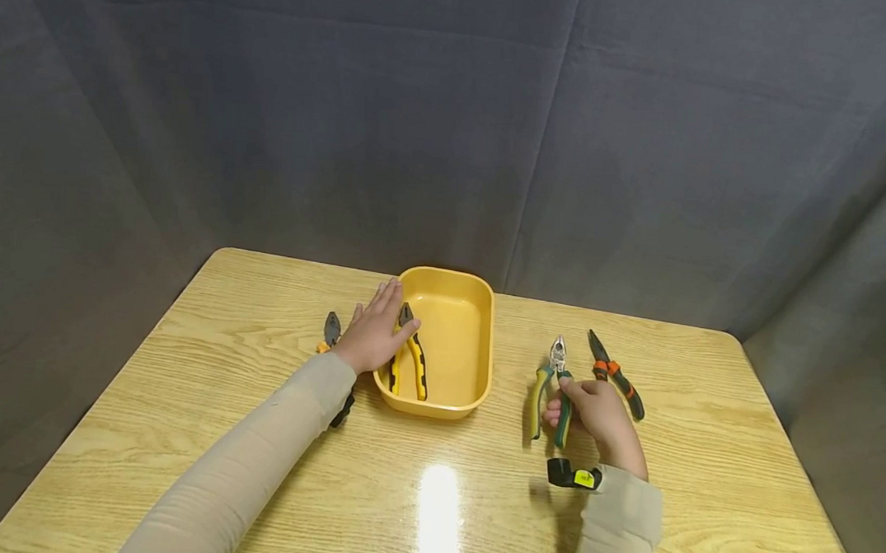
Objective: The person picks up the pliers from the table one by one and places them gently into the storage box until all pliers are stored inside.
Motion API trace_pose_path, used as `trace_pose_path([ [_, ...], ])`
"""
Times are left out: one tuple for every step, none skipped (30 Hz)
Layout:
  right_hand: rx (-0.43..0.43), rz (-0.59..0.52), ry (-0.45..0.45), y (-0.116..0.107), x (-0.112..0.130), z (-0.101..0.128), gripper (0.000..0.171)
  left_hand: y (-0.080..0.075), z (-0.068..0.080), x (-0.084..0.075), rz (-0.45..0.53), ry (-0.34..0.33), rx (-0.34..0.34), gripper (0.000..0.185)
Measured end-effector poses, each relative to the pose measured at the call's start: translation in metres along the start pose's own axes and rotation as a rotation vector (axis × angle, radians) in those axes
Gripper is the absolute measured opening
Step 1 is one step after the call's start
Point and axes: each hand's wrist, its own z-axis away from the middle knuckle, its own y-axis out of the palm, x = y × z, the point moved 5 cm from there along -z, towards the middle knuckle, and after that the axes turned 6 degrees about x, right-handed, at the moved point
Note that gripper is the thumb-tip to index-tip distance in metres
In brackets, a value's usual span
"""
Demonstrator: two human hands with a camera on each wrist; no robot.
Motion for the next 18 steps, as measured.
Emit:
trace_pose_path([
  [-0.004,-0.005,-0.003,0.000,0.001,0.000,0.043,0.000,0.000,0.000,0.000,0.001,0.000,0.078],
  [-0.009,-0.010,-0.006,0.001,0.001,0.000,0.043,0.000,0.000,0.000,0.000,0.002,0.000,0.078],
  [-0.014,-0.014,-0.009,0.001,0.002,0.000,0.043,0.000,0.000,0.000,-0.001,0.002,0.000,0.078],
  [-0.017,-0.022,-0.011,0.001,0.003,0.000,0.043,0.000,0.000,0.000,-0.004,0.004,0.000,0.079],
  [-0.020,-0.027,-0.014,0.001,0.004,0.000,0.043,0.000,0.000,0.000,-0.007,0.004,0.001,0.079],
  [-0.021,-0.034,-0.015,0.002,0.004,0.000,0.043,0.000,0.000,-0.001,-0.010,0.004,0.003,0.079],
  [-0.020,-0.042,-0.015,0.003,0.005,-0.001,0.043,0.000,0.000,-0.001,-0.012,0.004,0.005,0.079],
  [-0.022,-0.044,-0.016,0.003,0.005,-0.001,0.043,0.000,0.000,-0.001,-0.014,0.004,0.007,0.080],
  [-0.022,-0.049,-0.014,0.003,0.005,-0.001,0.043,0.000,0.000,-0.001,-0.016,0.005,0.008,0.080],
  [-0.020,-0.046,-0.015,0.004,0.006,-0.002,0.043,0.000,0.000,-0.001,-0.015,0.006,0.008,0.080],
  [-0.020,-0.043,-0.015,0.004,0.006,-0.002,0.044,0.000,0.000,-0.001,-0.013,0.005,0.008,0.080],
  [-0.018,-0.041,-0.013,0.005,0.007,-0.002,0.044,0.001,0.000,-0.001,-0.013,0.004,0.008,0.079],
  [-0.020,-0.036,-0.013,0.005,0.007,-0.001,0.044,0.001,0.000,-0.001,-0.013,0.005,0.007,0.079],
  [-0.022,-0.031,-0.013,0.006,0.008,-0.001,0.045,0.001,0.000,0.000,-0.012,0.005,0.006,0.078],
  [-0.023,-0.029,-0.014,0.006,0.009,-0.001,0.045,0.001,0.000,0.000,-0.012,0.005,0.005,0.078],
  [-0.023,-0.024,-0.016,0.006,0.009,-0.001,0.045,0.001,0.000,0.000,-0.012,0.005,0.004,0.078],
  [-0.025,-0.024,-0.017,0.006,0.010,0.000,0.045,0.001,-0.001,0.000,-0.014,0.005,0.002,0.077],
  [-0.024,-0.025,-0.021,0.007,0.011,0.000,0.045,0.001,-0.001,0.000,-0.014,0.005,0.002,0.078],
])
